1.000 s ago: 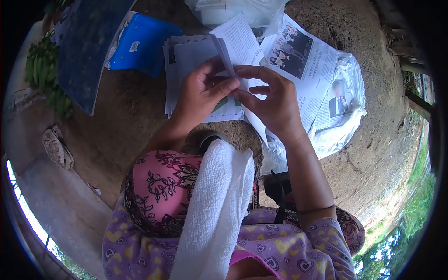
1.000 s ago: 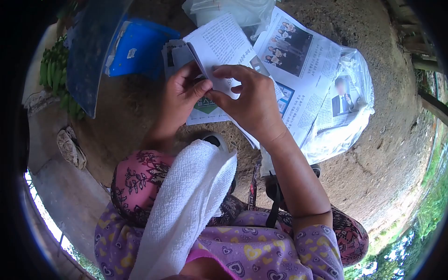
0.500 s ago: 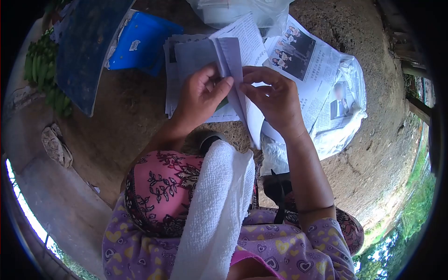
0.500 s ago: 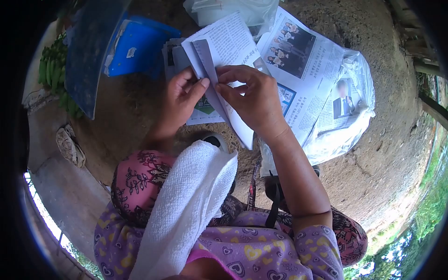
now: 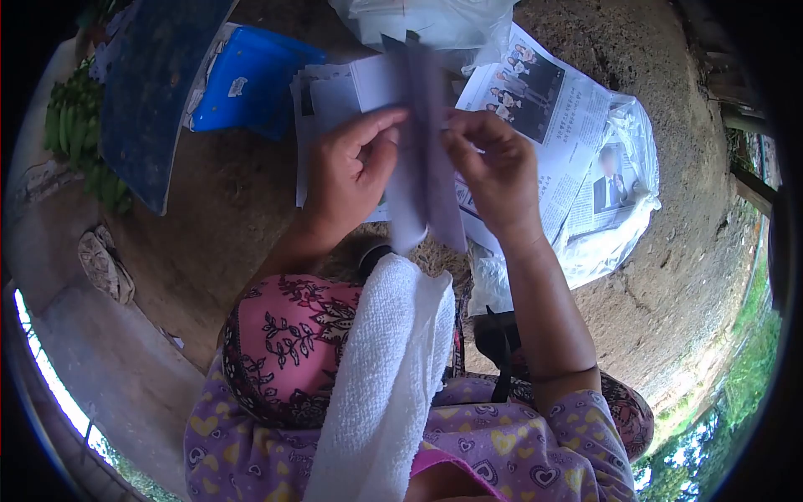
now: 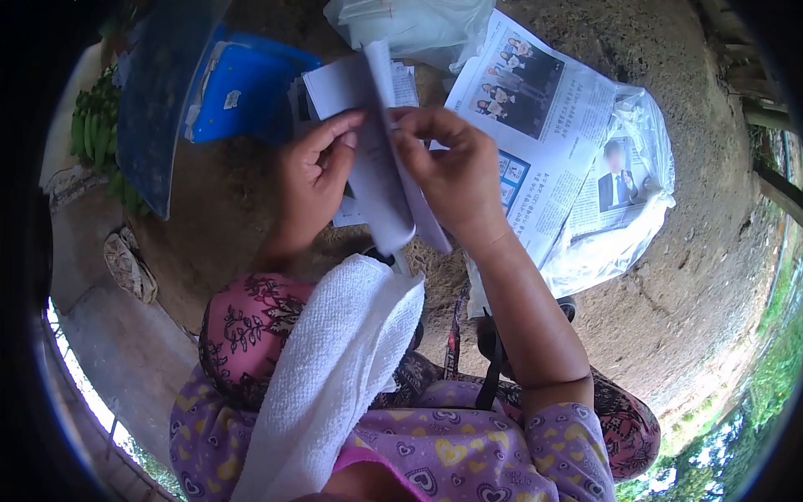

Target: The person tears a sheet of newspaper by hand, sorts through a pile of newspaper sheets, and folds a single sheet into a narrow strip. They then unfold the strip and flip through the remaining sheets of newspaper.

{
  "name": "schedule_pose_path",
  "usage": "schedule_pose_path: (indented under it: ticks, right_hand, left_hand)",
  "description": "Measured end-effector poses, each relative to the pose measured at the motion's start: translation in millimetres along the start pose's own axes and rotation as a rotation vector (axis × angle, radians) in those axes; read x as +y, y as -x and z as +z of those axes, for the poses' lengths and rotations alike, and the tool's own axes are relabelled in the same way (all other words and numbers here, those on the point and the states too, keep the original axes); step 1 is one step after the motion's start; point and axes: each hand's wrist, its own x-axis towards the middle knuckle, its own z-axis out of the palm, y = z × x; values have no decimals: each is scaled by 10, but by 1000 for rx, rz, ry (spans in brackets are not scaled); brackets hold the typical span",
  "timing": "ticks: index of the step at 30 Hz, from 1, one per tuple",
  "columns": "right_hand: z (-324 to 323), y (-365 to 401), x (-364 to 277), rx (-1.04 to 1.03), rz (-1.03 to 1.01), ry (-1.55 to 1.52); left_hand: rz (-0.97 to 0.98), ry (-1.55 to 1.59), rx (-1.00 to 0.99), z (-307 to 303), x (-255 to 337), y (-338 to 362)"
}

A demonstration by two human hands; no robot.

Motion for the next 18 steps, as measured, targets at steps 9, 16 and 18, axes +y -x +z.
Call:
schedule_pose_path:
  ticks: [9, 16, 18]
  right_hand:
    - [94, 48, 1, -104, -112, 7]
    - [119, 53, -28, -107, -129, 61]
    - [127, 61, -45, -109, -130, 99]
  left_hand:
    - [-255, 507, 11, 36, 9, 37]
    - [-290, 544, 5, 31, 78, 22]
    - [-300, 549, 3, 26, 53, 26]
